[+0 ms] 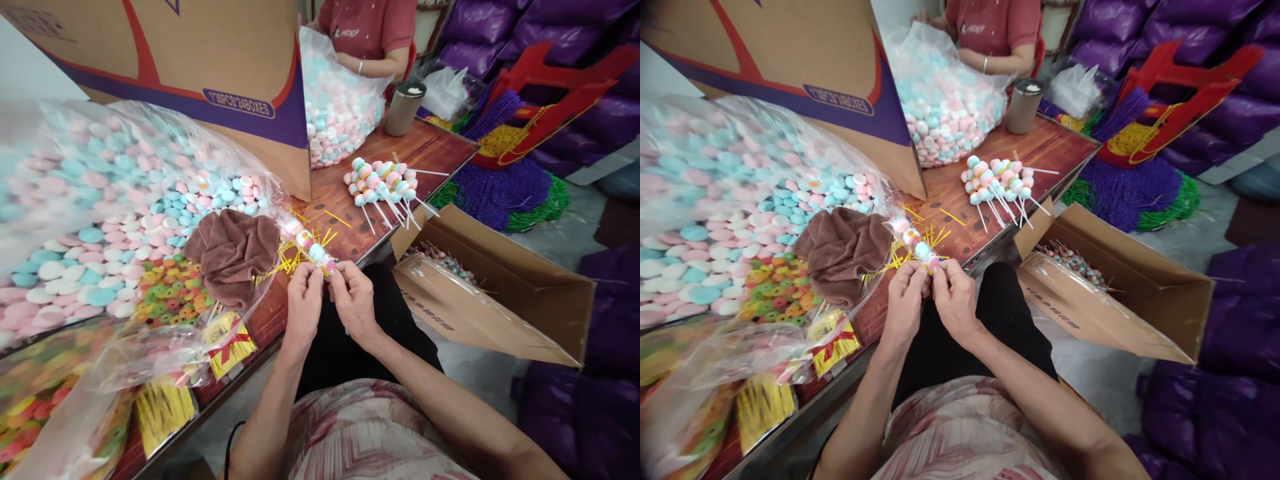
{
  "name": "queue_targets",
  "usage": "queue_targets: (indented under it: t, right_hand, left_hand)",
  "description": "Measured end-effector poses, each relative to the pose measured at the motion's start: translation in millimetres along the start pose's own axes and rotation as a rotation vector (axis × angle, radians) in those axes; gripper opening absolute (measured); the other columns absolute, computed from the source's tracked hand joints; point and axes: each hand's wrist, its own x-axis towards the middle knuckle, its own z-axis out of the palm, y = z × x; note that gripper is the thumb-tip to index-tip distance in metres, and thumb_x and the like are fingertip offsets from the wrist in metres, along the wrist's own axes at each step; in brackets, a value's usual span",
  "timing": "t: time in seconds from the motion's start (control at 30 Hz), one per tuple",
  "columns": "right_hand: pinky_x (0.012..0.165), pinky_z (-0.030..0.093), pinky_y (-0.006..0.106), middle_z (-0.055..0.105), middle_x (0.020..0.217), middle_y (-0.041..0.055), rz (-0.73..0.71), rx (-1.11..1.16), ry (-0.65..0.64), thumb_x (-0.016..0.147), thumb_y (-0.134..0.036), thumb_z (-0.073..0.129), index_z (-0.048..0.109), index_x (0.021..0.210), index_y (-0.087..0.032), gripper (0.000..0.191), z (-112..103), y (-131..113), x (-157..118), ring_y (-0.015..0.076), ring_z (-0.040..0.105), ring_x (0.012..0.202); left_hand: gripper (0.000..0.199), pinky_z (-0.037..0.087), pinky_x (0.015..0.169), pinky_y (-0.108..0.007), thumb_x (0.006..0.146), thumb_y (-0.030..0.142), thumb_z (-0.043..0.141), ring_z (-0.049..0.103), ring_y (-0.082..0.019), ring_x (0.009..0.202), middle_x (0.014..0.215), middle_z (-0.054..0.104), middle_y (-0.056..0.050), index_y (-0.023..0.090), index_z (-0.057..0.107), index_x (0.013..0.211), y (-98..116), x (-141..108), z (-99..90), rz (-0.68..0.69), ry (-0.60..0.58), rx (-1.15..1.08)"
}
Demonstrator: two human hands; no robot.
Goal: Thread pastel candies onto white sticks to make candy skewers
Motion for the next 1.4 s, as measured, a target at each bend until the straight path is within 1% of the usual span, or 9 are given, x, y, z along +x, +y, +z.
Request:
queue_targets:
  t: [0.1, 0.27, 0.4, 0.6, 0.83, 1.03, 1.2, 1.3, 1.4]
  right_hand:
    - [0.051, 0.037, 0.022, 0.049, 0.058, -0.0051, 0.008, 0.032, -0.026, 0.096, -0.035, 0.051, 0.055, 0.078, -0.02, 0.024, -1, -2, -1, 0.009, 0.043, 0.05]
    - [0.053, 0.038, 0.023, 0.048, 0.059, -0.0049, -0.024, 0.008, -0.047, 0.096, -0.035, 0.051, 0.058, 0.082, -0.02, 0.022, 1, -2, -4, 0.0098, 0.044, 0.051]
    - [0.059, 0.041, 0.023, 0.052, 0.066, -0.0029, -0.04, -0.06, -0.148, 0.096, -0.033, 0.05, 0.062, 0.087, -0.019, 0.02, 1, -4, -7, 0.0107, 0.048, 0.058]
    - [0.052, 0.036, 0.023, 0.05, 0.059, -0.0037, 0.146, 0.052, -0.311, 0.093, -0.035, 0.054, 0.058, 0.071, -0.018, 0.028, -16, -19, -11, 0.0096, 0.041, 0.052]
    - [0.049, 0.032, 0.023, 0.047, 0.058, -0.0036, 0.137, 0.136, -0.254, 0.09, -0.036, 0.059, 0.052, 0.062, -0.019, 0.033, -14, -20, -11, 0.0096, 0.039, 0.052]
    - [0.045, 0.031, 0.022, 0.05, 0.06, -0.0052, 0.215, 0.185, -0.307, 0.091, -0.042, 0.06, 0.054, 0.073, -0.02, 0.029, -7, -23, -8, 0.0078, 0.04, 0.048]
    - [0.043, 0.027, 0.022, 0.05, 0.055, -0.0041, 0.339, 0.46, -0.248, 0.089, -0.048, 0.061, 0.053, 0.064, -0.018, 0.04, 13, -28, -5, 0.0064, 0.037, 0.044]
    - [0.042, 0.02, 0.021, 0.037, 0.046, -0.0087, 0.45, 0.681, -0.222, 0.082, -0.043, 0.068, 0.05, 0.062, -0.018, 0.036, 27, -37, -13, 0.0048, 0.024, 0.042]
    - [0.04, 0.017, 0.02, 0.033, 0.043, -0.0112, 0.604, 0.84, -0.316, 0.079, -0.036, 0.067, 0.049, 0.065, -0.019, 0.029, 38, -47, -25, 0.0042, 0.018, 0.039]
  left_hand:
    - [0.025, 0.036, 0.054, -0.021, 0.085, 0.035, 0.065, 0.04, -0.008, 0.056, 0.061, 0.045, 0.004, 0.018, 0.053, 0.071, 2, -5, -1.9, -0.056, -0.065, -0.104]
    - [0.031, 0.048, 0.068, -0.023, 0.083, 0.047, 0.068, 0.059, -0.011, 0.072, 0.081, 0.062, 0.0, 0.018, 0.057, 0.085, 11, -2, -0.6, -0.088, -0.006, -0.188]
    - [0.029, 0.052, 0.072, -0.025, 0.085, 0.044, 0.066, 0.066, -0.014, 0.078, 0.086, 0.068, -0.004, 0.017, 0.058, 0.092, 15, 3, 4.8, -0.079, -0.019, -0.199]
    - [0.03, 0.055, 0.079, -0.033, 0.086, 0.042, 0.066, 0.071, -0.022, 0.091, 0.099, 0.074, -0.012, 0.015, 0.062, 0.096, 19, 8, 1.3, -0.091, -0.057, -0.264]
    - [0.028, 0.054, 0.08, -0.035, 0.08, 0.039, 0.072, 0.073, -0.025, 0.09, 0.094, 0.075, -0.014, 0.013, 0.07, 0.091, 20, 0, 2.8, -0.223, -0.156, -0.34]
    - [0.027, 0.052, 0.068, -0.027, 0.084, 0.039, 0.068, 0.068, -0.019, 0.079, 0.085, 0.073, -0.009, 0.015, 0.074, 0.093, 11, -5, -2.4, -0.132, -0.1, -0.289]
    - [0.027, 0.047, 0.054, -0.022, 0.086, 0.042, 0.066, 0.052, -0.01, 0.052, 0.058, 0.056, 0.002, 0.018, 0.073, 0.099, 17, -19, -11.0, -0.06, -0.097, -0.219]
    - [0.027, 0.047, 0.053, -0.023, 0.083, 0.043, 0.071, 0.052, -0.011, 0.053, 0.063, 0.058, 0.0, 0.018, 0.071, 0.093, 30, -26, -26.7, -0.121, -0.135, -0.29]
    - [0.028, 0.051, 0.054, -0.027, 0.076, 0.042, 0.077, 0.059, -0.015, 0.06, 0.072, 0.064, -0.005, 0.018, 0.07, 0.088, 39, -31, -46.3, -0.197, -0.109, -0.373]
